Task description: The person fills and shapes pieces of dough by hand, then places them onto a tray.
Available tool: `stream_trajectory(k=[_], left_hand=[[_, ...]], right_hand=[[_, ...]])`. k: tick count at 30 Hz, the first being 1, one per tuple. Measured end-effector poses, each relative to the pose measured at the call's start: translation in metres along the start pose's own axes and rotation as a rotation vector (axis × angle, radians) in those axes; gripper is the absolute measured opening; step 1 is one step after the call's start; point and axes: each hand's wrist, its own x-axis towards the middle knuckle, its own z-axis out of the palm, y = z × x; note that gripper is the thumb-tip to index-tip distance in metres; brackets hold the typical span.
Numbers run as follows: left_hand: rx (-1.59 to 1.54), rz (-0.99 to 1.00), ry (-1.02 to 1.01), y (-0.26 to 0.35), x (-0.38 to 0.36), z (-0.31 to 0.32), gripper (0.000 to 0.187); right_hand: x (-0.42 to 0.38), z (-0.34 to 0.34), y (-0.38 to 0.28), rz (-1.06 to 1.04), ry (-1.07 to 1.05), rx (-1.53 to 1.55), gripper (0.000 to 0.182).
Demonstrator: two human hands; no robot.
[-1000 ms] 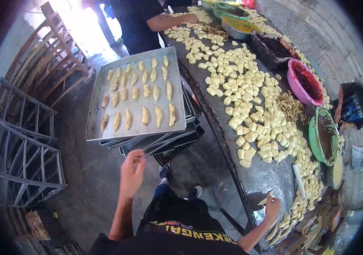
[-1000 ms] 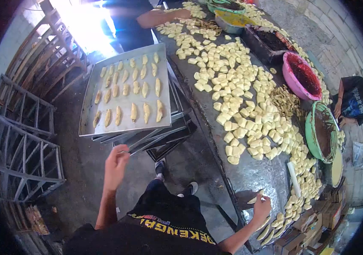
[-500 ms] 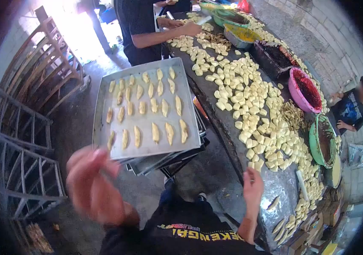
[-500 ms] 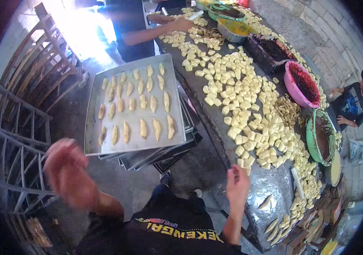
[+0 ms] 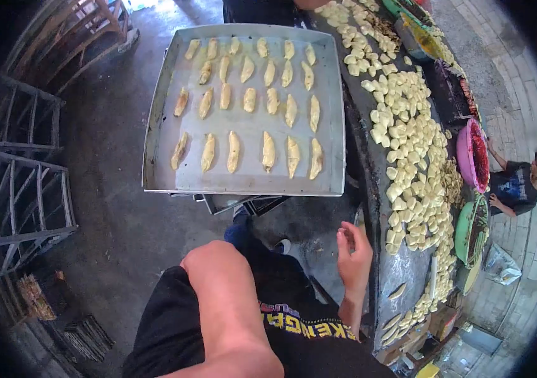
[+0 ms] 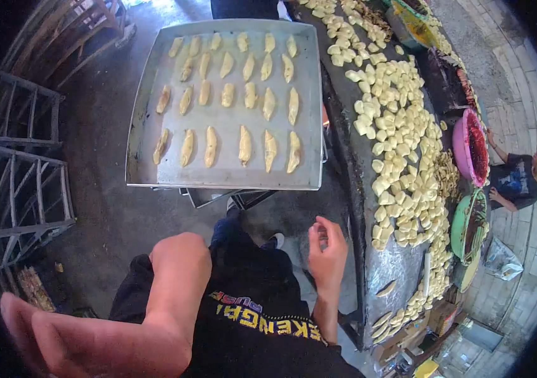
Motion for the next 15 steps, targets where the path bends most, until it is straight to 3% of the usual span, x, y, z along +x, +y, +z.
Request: stream_trajectory(k=[4, 8, 10, 12, 14, 15], left_hand=[[-0.016, 0.133, 0.06, -0.055, 0.02, -0.001, 0.04], [-0.095, 0.251, 0.084, -0.095, 0.03, -0.004, 0.05], [0.52, 0.22, 0.038, -0.134, 0.007, -0.028, 0.041], [0.538, -0.502, 0.058, -0.144, -0.031, -0.052, 0.033], [0.358, -0.948, -0.062, -0.151, -0.081, -0.057, 0.019], [0.517, -0.99, -0.287, -0.15, -0.104, -0.052, 0.019]], right_hand=[[0.0, -0.012, 0.012, 0.005, 0.01, -0.042, 0.024], [-0.006, -0.052, 0.046, 0.16, 0.205, -0.124, 0.025], [-0.024, -0.086, 0.083, 0.277, 0.422, -0.196, 0.027], [-0.051, -0.127, 0.12, 0.36, 0.589, -0.248, 0.03], [-0.09, -0.166, 0.155, 0.404, 0.759, -0.377, 0.033], [-0.11, -0.182, 0.171, 0.459, 0.813, -0.394, 0.034]])
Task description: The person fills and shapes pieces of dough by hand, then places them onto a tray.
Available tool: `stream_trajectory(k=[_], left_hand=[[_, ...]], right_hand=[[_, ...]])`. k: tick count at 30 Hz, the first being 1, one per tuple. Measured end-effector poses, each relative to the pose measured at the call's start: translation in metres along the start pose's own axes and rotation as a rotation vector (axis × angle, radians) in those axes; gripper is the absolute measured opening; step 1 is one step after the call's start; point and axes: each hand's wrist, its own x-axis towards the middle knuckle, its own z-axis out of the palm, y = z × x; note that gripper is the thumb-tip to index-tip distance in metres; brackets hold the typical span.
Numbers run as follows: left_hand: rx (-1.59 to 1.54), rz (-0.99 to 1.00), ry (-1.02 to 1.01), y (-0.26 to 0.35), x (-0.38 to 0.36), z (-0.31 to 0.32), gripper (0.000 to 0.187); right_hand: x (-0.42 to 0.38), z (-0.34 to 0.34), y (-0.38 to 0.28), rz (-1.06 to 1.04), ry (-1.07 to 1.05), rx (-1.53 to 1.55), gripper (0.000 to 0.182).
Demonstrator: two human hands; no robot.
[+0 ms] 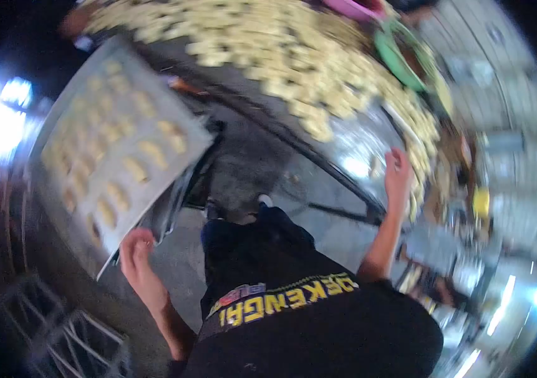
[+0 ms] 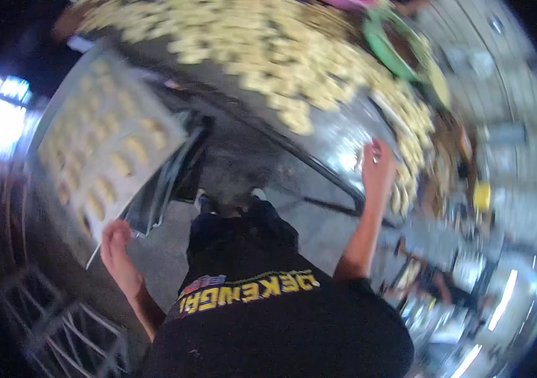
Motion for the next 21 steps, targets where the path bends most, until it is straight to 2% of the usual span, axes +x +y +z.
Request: stream_trajectory(k=[1, 2, 4, 6, 7, 9, 12, 14, 15, 16, 17, 18, 19, 21], left_hand=[[0.24, 0.001, -0.101, -0.013, -0.01, 0.016, 0.018], [0.239, 0.009, -0.172, -0.02, -0.017, 0.034, 0.018], [0.124, -0.189, -0.309, -0.026, -0.04, 0.07, 0.018], [0.107, -0.181, -0.334, -0.021, -0.056, 0.109, 0.018], [0.087, -0.174, -0.334, -0.019, -0.06, 0.127, 0.019], [0.131, -0.112, -0.287, -0.018, -0.065, 0.156, 0.018], [0.273, -0.078, -0.365, -0.005, -0.08, 0.174, 0.021], [0.324, -0.083, -0.314, -0.004, -0.092, 0.168, 0.021], [0.313, -0.093, -0.287, -0.004, -0.093, 0.169, 0.021], [0.342, -0.069, -0.25, -0.01, -0.099, 0.159, 0.021], [0.342, -0.046, -0.199, -0.013, -0.104, 0.155, 0.021], [0.267, -0.104, -0.157, -0.016, -0.107, 0.149, 0.02], [0.185, -0.158, -0.126, -0.018, -0.108, 0.143, 0.02], [0.09, -0.175, -0.077, -0.019, -0.104, 0.126, 0.022]], right_hand=[[0.003, -0.006, 0.024, 0.036, 0.035, -0.016, 0.035], [0.007, -0.011, 0.05, 0.099, 0.049, -0.011, 0.035], [0.002, -0.013, 0.086, 0.167, 0.008, -0.03, 0.037], [-0.003, 0.006, 0.123, 0.173, -0.054, -0.019, 0.041], [-0.002, 0.011, 0.116, 0.234, -0.133, 0.051, 0.045], [0.0, 0.04, 0.121, 0.149, -0.125, 0.015, 0.048], [0.002, 0.069, 0.124, 0.256, -0.156, -0.117, 0.053], [0.004, 0.064, 0.116, 0.268, -0.248, -0.056, 0.04], [0.015, 0.07, 0.135, 0.246, -0.277, -0.087, 0.035], [0.011, 0.068, 0.138, 0.268, -0.255, -0.022, 0.036], [0.02, 0.083, 0.187, 0.298, -0.325, 0.144, 0.035], [0.027, 0.075, 0.191, 0.384, -0.389, 0.336, 0.035], [0.034, 0.06, 0.183, 0.472, -0.452, 0.523, 0.034], [0.035, 0.04, 0.147, 0.485, -0.379, 0.778, 0.032]])
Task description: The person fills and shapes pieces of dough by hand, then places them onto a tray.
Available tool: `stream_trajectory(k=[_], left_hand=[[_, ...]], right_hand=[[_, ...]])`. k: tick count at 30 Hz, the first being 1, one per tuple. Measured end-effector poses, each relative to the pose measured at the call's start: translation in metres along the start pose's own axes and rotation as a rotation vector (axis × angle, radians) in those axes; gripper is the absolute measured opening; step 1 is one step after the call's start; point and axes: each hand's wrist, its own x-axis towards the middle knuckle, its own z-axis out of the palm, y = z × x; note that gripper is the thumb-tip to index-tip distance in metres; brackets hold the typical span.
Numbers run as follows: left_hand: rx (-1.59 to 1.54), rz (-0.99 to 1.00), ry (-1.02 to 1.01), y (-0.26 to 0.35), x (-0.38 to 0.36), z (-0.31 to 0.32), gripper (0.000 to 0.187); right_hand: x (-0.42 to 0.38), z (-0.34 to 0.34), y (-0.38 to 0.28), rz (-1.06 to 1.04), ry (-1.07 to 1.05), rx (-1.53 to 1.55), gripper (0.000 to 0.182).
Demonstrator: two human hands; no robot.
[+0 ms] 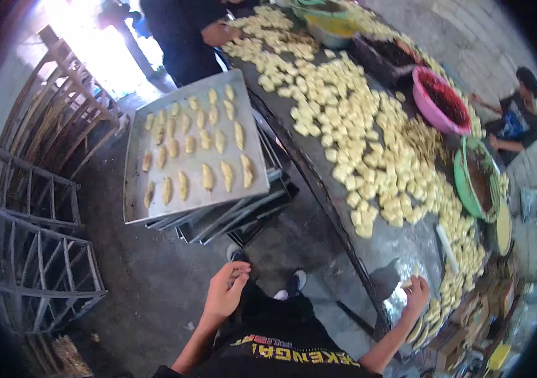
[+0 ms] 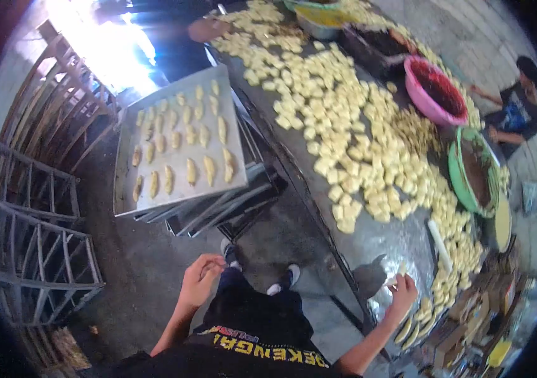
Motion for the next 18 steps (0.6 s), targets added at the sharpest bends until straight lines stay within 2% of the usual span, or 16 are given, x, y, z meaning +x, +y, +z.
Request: stream_trajectory(k=[3, 6, 8, 10, 12, 14, 16, 18], left_hand=[[0.018, -0.022, 0.077, -0.002, 0.011, -0.041, 0.022], [-0.035, 0.052, 0.175, -0.002, 0.029, -0.095, 0.022], [-0.024, 0.148, 0.338, -0.003, 0.038, -0.137, 0.02], [-0.013, 0.143, 0.416, -0.003, 0.04, -0.182, 0.02], [-0.001, 0.136, 0.481, -0.006, 0.035, -0.222, 0.021], [0.02, 0.042, 0.602, -0.011, 0.028, -0.259, 0.022], [0.014, 0.009, 0.631, -0.022, 0.019, -0.288, 0.023], [-0.015, -0.024, 0.732, -0.033, 0.01, -0.309, 0.023]], right_hand=[[-0.037, 0.064, -0.067, -0.139, -0.03, 0.07, 0.033], [-0.07, 0.171, -0.112, -0.222, -0.12, 0.174, 0.037], [-0.108, 0.257, -0.143, -0.22, -0.327, 0.259, 0.036], [-0.136, 0.345, -0.147, -0.33, -0.608, 0.225, 0.035], [-0.193, 0.433, -0.184, -0.139, -0.962, 0.382, 0.037], [-0.247, 0.503, -0.213, -0.155, -1.047, 0.306, 0.034], [-0.295, 0.554, -0.257, -0.259, -1.213, 0.421, 0.032], [-0.344, 0.595, -0.299, -0.551, -1.15, 0.595, 0.028]])
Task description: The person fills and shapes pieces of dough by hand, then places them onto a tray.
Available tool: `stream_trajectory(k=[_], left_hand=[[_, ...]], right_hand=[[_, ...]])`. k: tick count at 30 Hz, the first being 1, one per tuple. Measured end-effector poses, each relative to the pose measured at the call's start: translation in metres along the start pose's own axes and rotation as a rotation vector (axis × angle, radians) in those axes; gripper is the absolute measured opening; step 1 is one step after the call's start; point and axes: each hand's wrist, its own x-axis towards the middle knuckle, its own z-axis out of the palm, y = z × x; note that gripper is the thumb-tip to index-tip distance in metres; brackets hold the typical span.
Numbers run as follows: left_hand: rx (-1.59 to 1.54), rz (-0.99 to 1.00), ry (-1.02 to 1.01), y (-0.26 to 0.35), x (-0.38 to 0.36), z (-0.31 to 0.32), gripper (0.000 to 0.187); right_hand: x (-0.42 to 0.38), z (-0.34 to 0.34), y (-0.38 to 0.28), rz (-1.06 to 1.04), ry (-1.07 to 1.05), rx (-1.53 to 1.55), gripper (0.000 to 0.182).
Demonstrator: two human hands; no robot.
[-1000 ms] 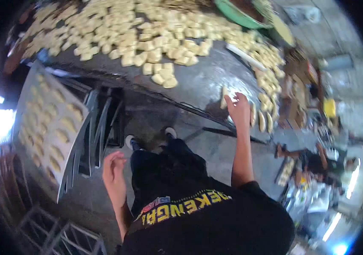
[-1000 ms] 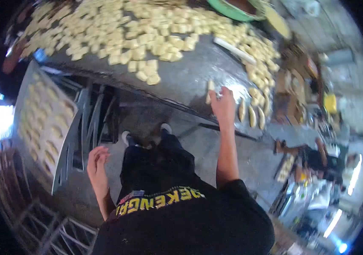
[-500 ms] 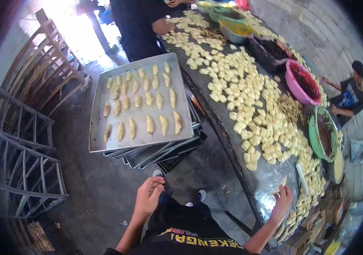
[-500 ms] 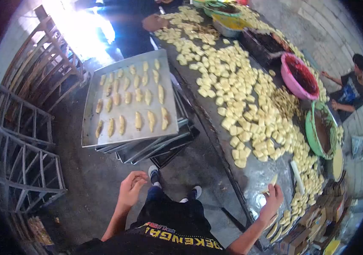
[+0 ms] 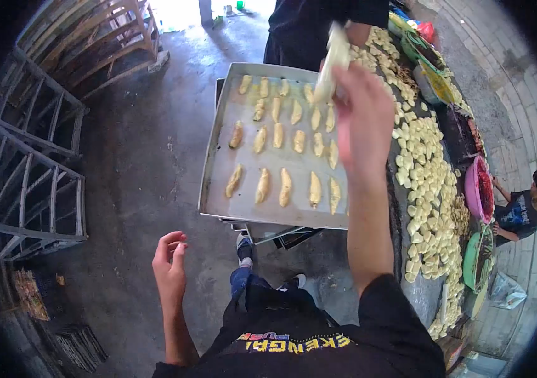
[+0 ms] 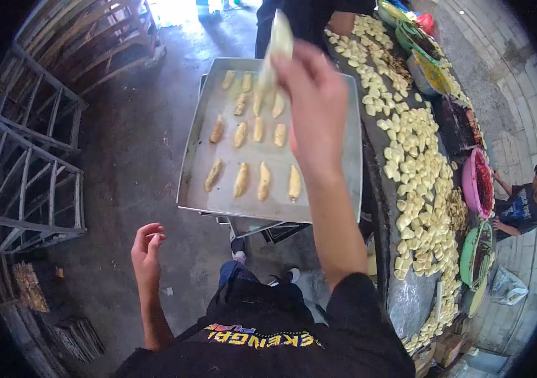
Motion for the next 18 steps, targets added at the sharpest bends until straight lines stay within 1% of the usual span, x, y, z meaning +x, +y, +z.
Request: stream_trajectory(k=[2, 3, 5, 6, 7, 8, 9, 10, 11, 12, 13, 14, 15, 17, 18], left_hand=[[-0.006, -0.042, 0.018, -0.012, 0.004, -0.017, 0.024], [-0.034, -0.071, 0.039, -0.019, 0.005, -0.024, 0.024], [-0.065, -0.101, 0.062, -0.029, 0.013, -0.035, 0.024], [-0.079, -0.114, 0.066, -0.033, 0.016, -0.039, 0.024], [-0.097, -0.134, 0.073, -0.037, 0.016, -0.041, 0.024], [-0.095, -0.151, 0.07, -0.035, 0.014, -0.043, 0.024], [-0.079, -0.121, 0.082, -0.03, 0.018, -0.045, 0.024], [-0.078, -0.086, 0.097, -0.027, 0.027, -0.043, 0.024], [-0.095, -0.091, 0.101, -0.027, 0.038, -0.04, 0.024], [-0.062, -0.05, 0.1, -0.028, 0.046, -0.042, 0.024], [-0.025, -0.007, 0.088, -0.028, 0.053, -0.042, 0.024], [-0.031, -0.002, 0.079, -0.025, 0.064, -0.036, 0.024], [-0.035, 0.038, 0.032, -0.022, 0.08, -0.027, 0.025], [-0.011, 0.136, -0.048, -0.011, 0.109, -0.004, 0.028], [0.016, 0.193, -0.079, -0.005, 0.124, 0.012, 0.031]], right_hand=[[0.044, 0.034, 0.016, -0.22, -0.035, 0.012, 0.022], [0.058, 0.046, 0.034, -0.213, -0.036, 0.005, 0.022], [0.08, 0.061, 0.092, -0.306, 0.137, -0.306, 0.018], [0.087, 0.055, 0.154, -0.392, 0.225, -0.434, 0.018], [0.078, 0.047, 0.215, -0.437, 0.236, -0.698, 0.021], [0.057, 0.018, 0.282, -0.395, 0.106, -1.01, 0.023], [0.038, -0.002, 0.322, -0.335, -0.02, -1.316, 0.026], [0.037, 0.003, 0.295, -0.329, -0.019, -1.327, 0.026], [0.051, 0.0, 0.257, -0.234, 0.044, -1.175, 0.028], [0.06, -0.002, 0.21, -0.125, 0.112, -1.02, 0.03], [0.078, -0.016, 0.169, -0.155, 0.121, -1.069, 0.03], [0.094, -0.039, 0.146, -0.249, 0.229, -1.019, 0.032], [0.101, -0.054, 0.113, -0.13, 0.262, -0.863, 0.034], [0.104, -0.104, 0.077, -0.118, 0.266, -0.848, 0.035], [0.091, -0.128, 0.066, -0.188, 0.247, -1.066, 0.036]])
